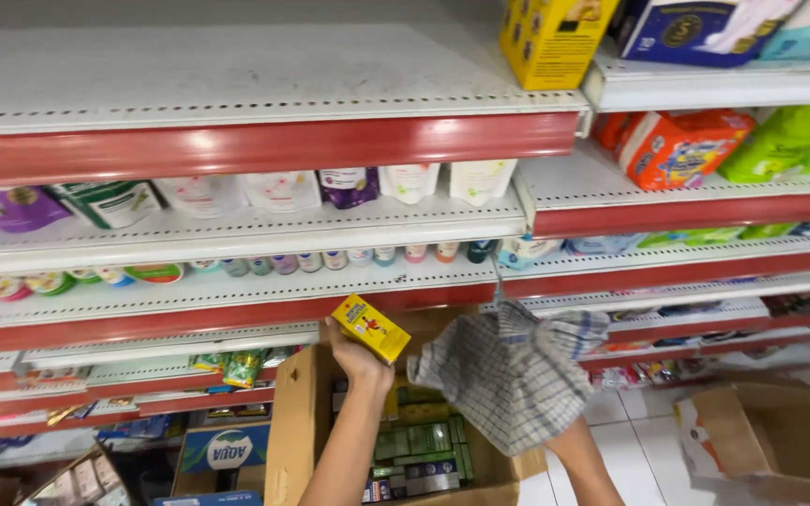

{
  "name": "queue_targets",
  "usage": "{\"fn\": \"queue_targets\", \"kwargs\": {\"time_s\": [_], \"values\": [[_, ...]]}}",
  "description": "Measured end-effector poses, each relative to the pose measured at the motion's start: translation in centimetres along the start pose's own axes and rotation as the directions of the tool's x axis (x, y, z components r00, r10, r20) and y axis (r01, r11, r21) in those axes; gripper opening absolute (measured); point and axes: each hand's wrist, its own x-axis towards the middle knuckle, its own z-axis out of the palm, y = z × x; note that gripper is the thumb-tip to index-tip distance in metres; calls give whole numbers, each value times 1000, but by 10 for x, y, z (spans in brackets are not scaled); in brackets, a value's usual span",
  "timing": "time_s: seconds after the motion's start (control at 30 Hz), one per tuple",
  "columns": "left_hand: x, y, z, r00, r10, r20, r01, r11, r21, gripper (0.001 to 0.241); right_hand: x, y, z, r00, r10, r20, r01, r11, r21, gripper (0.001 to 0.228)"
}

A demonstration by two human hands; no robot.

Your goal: Taking small boxed goods out of a shipping carton and placing them onto a retail shelf in organized rows.

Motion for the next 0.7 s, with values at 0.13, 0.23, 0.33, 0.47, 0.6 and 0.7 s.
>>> {"fn": "queue_targets", "kwargs": {"time_s": [0.13, 0.23, 0.33, 0.47, 0.6, 0.7], "values": [[4, -17, 1, 995, -90, 36, 90, 996, -6, 58, 24, -63, 3, 997, -64, 44, 74, 963, -261, 58], [4, -31, -2, 994, -105, 40, 107, 993, -44, 54, -2, -35, 43, 782, 605, 150, -529, 771, -354, 36], [1, -38, -3, 991, -133, 21, 134, 988, -75, 54, -20, -25, 69, 882, 331, 336, -27, 747, -664, 42], [7, -36, -15, 980, -182, 79, 185, 982, -36, 54, 34, -91, 37, 733, 509, 451, -241, 815, -527, 55], [-5, -16, 8, 936, -178, 305, 192, 981, -17, 51, 78, -119, 17, 957, 204, 208, -208, 978, -1, 53], [-42, 17, 54, 908, -116, 402, 128, 992, -4, 43, 119, -197, 2, 955, 213, 205, -271, 908, 321, 67]]}}
